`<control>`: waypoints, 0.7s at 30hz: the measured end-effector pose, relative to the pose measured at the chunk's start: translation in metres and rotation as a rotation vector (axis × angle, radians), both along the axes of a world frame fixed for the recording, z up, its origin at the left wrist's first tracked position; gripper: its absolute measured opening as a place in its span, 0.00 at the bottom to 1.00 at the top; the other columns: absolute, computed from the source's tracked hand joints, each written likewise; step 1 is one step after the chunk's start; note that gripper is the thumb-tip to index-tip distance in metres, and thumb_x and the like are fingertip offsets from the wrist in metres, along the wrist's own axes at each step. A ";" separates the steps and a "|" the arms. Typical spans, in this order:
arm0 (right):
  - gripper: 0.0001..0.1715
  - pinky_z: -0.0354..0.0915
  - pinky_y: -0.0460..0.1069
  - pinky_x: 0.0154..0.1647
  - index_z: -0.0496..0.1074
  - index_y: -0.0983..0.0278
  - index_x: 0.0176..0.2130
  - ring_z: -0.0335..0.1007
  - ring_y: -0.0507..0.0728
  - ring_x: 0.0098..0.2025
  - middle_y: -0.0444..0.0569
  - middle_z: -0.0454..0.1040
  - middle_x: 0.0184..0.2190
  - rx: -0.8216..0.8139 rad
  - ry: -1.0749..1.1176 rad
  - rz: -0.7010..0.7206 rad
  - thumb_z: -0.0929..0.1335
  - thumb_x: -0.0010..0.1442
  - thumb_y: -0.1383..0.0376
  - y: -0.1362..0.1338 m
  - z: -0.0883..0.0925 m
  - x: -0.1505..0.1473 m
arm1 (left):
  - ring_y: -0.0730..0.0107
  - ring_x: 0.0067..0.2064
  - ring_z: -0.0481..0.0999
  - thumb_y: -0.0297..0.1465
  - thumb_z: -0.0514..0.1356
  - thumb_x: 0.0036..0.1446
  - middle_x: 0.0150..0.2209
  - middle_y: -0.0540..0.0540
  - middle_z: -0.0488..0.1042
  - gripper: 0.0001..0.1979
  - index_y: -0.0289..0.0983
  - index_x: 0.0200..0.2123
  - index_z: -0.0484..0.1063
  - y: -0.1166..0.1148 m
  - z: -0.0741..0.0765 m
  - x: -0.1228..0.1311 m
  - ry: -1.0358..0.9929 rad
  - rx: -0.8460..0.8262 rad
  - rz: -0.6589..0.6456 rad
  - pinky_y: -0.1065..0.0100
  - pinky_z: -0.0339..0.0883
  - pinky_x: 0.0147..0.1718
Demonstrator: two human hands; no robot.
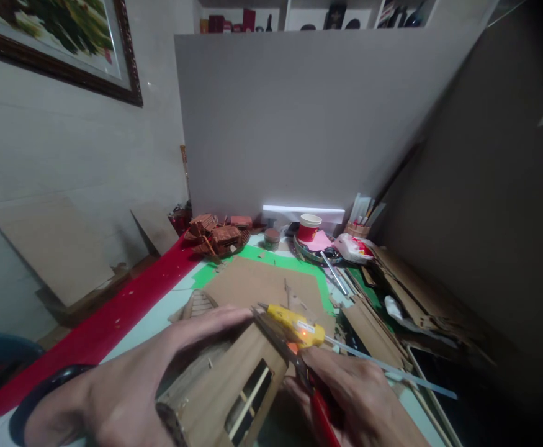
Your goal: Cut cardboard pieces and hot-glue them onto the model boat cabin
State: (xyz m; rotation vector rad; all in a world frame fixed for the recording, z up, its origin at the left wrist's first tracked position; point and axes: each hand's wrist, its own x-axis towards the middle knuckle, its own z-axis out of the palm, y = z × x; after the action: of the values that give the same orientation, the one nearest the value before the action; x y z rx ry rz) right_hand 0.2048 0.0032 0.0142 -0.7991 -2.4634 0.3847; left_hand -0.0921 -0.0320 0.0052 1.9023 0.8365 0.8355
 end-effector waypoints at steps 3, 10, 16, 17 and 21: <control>0.11 0.62 0.46 0.28 0.69 0.63 0.36 0.67 0.52 0.27 0.47 0.71 0.28 -0.062 0.013 -0.005 0.61 0.70 0.63 -0.001 0.001 0.001 | 0.38 0.69 0.58 0.45 0.76 0.37 0.71 0.47 0.58 0.56 0.54 0.68 0.54 0.000 0.010 0.013 -0.194 -0.058 -0.062 0.45 0.51 0.68; 0.18 0.62 0.47 0.29 0.69 0.64 0.35 0.68 0.57 0.33 0.52 0.73 0.33 -0.107 0.023 -0.080 0.67 0.66 0.52 0.001 -0.003 0.000 | 0.44 0.64 0.67 0.51 0.69 0.49 0.66 0.44 0.65 0.43 0.53 0.66 0.58 -0.001 0.019 0.018 -0.109 0.044 0.003 0.48 0.63 0.63; 0.15 0.58 0.45 0.28 0.63 0.62 0.31 0.62 0.51 0.26 0.43 0.69 0.27 -0.163 0.084 -0.031 0.62 0.69 0.60 -0.006 0.002 -0.003 | 0.46 0.65 0.67 0.48 0.72 0.46 0.65 0.48 0.66 0.45 0.54 0.65 0.59 -0.002 0.010 0.015 -0.097 0.095 0.014 0.54 0.64 0.63; 0.16 0.57 0.45 0.27 0.62 0.62 0.29 0.59 0.50 0.24 0.42 0.67 0.25 -0.161 0.095 -0.027 0.61 0.70 0.62 -0.007 0.002 -0.003 | 0.46 0.64 0.69 0.50 0.71 0.46 0.64 0.49 0.67 0.44 0.54 0.65 0.60 -0.002 0.013 0.016 -0.102 0.113 0.018 0.54 0.66 0.61; 0.18 0.55 0.44 0.26 0.63 0.63 0.28 0.54 0.48 0.24 0.41 0.63 0.23 -0.164 0.134 -0.011 0.62 0.70 0.61 -0.004 0.006 -0.002 | 0.44 0.63 0.69 0.57 0.66 0.47 0.65 0.48 0.67 0.44 0.55 0.65 0.58 -0.002 0.029 0.017 -0.022 0.102 0.067 0.50 0.62 0.64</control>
State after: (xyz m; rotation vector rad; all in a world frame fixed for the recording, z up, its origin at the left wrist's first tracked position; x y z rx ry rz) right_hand 0.2024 -0.0004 0.0203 -0.8238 -2.3239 0.6224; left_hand -0.0750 -0.0343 0.0343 1.9587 0.8628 0.9547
